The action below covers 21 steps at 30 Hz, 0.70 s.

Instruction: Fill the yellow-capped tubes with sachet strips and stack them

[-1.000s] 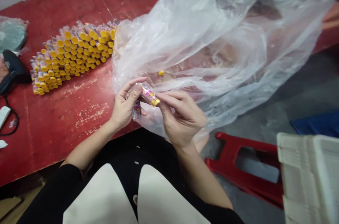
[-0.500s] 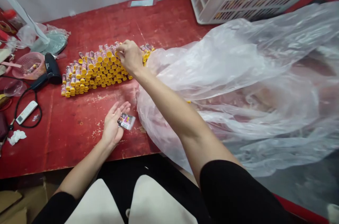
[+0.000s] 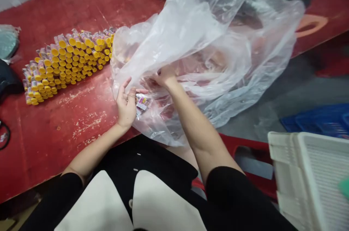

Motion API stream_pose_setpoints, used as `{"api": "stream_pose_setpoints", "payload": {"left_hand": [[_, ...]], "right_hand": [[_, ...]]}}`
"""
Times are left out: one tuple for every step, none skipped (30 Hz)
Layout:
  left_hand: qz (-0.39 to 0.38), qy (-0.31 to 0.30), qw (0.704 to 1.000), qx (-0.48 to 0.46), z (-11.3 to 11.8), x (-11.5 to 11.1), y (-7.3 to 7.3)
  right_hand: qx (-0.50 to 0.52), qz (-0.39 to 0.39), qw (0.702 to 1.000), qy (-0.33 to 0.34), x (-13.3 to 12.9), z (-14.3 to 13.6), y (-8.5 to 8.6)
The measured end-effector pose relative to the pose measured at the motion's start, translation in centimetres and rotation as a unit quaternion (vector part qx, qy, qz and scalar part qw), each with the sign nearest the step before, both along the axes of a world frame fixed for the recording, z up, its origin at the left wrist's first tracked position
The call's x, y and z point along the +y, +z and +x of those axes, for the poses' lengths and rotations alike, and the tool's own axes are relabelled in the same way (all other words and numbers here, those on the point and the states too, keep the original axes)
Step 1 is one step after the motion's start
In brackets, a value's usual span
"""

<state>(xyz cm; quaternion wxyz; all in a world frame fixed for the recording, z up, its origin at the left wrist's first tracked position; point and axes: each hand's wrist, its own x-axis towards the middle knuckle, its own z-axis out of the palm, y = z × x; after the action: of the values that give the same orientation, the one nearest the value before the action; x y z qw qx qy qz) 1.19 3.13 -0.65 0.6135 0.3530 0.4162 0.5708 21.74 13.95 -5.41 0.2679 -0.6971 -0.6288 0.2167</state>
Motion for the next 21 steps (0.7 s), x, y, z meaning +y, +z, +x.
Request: {"api": "stream_pose_setpoints", "payload": {"left_hand": [[0.012, 0.006, 1.000, 0.004, 0.4, 0.0, -0.1], [0.024, 0.015, 1.000, 0.004, 0.5, 0.0, -0.2], [0.034, 0.024, 0.999, 0.004, 0.6, -0.1, -0.2], [0.040, 0.033, 0.999, 0.005, 0.6, -0.2, -0.3], [0.043, 0.038, 0.998, 0.007, 0.6, -0.3, -0.3], [0.043, 0.041, 0.998, 0.011, 0.6, -0.5, -0.3], [0.042, 0.040, 0.998, 0.014, 0.6, -0.6, -0.3], [0.043, 0.037, 0.998, 0.015, 0.7, -0.8, -0.3], [0.045, 0.032, 0.998, 0.016, 0.9, -1.1, -0.2], [0.047, 0.027, 0.998, 0.016, 1.0, -1.3, -0.2], [0.047, 0.023, 0.998, 0.018, 1.1, -1.6, -0.2], [0.043, 0.017, 0.999, 0.022, 1.1, -1.8, -0.2], [0.036, 0.008, 0.999, 0.027, 1.1, -2.1, -0.2], [0.026, -0.003, 0.999, 0.035, 1.1, -2.2, -0.3], [0.014, -0.015, 0.999, 0.044, 1.1, -2.4, -0.3], [0.001, -0.022, 0.998, 0.053, 1.0, -2.4, -0.3], [-0.015, -0.023, 0.998, 0.059, 1.0, -2.4, -0.4], [-0.034, -0.019, 0.997, 0.060, 1.0, -2.3, -0.3], [-0.057, -0.012, 0.997, 0.057, 1.0, -2.2, -0.3], [-0.084, -0.007, 0.995, 0.048, 1.1, -2.1, -0.2], [-0.109, -0.009, 0.993, 0.035, 1.1, -2.0, 0.0]], "right_hand": [[0.000, -0.009, 1.000, -0.005, -0.1, -0.5, 0.2], [0.008, -0.016, 1.000, -0.015, -0.9, -0.9, 0.7], [0.034, -0.018, 0.999, -0.021, -2.3, -1.3, 1.3], [0.080, -0.015, 0.997, -0.014, -4.1, -1.6, 2.1], [0.141, -0.010, 0.990, 0.001, -6.2, -2.0, 2.7], [0.210, -0.002, 0.978, 0.022, -8.3, -2.6, 3.3], [0.274, 0.011, 0.961, 0.042, -10.1, -3.3, 3.8], [0.325, 0.026, 0.944, 0.056, -11.6, -4.1, 4.0], [0.356, 0.043, 0.932, 0.058, -12.7, -4.8, 4.2], [0.373, 0.065, 0.924, 0.046, -13.5, -5.5, 4.2], [0.384, 0.088, 0.919, 0.025, -13.9, -6.0, 4.1], [0.388, 0.108, 0.915, -0.002, -14.1, -6.4, 4.0], [0.388, 0.122, 0.913, -0.026, -14.1, -6.5, 3.9], [0.386, 0.131, 0.912, -0.045, -14.2, -6.6, 3.9], [0.381, 0.138, 0.912, -0.058, -14.2, -6.5, 3.9], [0.377, 0.143, 0.913, -0.066, -14.3, -6.5, 3.8], [0.374, 0.149, 0.913, -0.073, -14.5, -6.4, 3.9], [0.369, 0.159, 0.912, -0.082, -14.6, -6.3, 3.9], [0.361, 0.174, 0.911, -0.096, -14.8, -6.2, 3.9], [0.347, 0.193, 0.911, -0.113, -15.0, -6.1, 3.9], [0.327, 0.212, 0.912, -0.125, -15.1, -6.0, 3.8]]}}
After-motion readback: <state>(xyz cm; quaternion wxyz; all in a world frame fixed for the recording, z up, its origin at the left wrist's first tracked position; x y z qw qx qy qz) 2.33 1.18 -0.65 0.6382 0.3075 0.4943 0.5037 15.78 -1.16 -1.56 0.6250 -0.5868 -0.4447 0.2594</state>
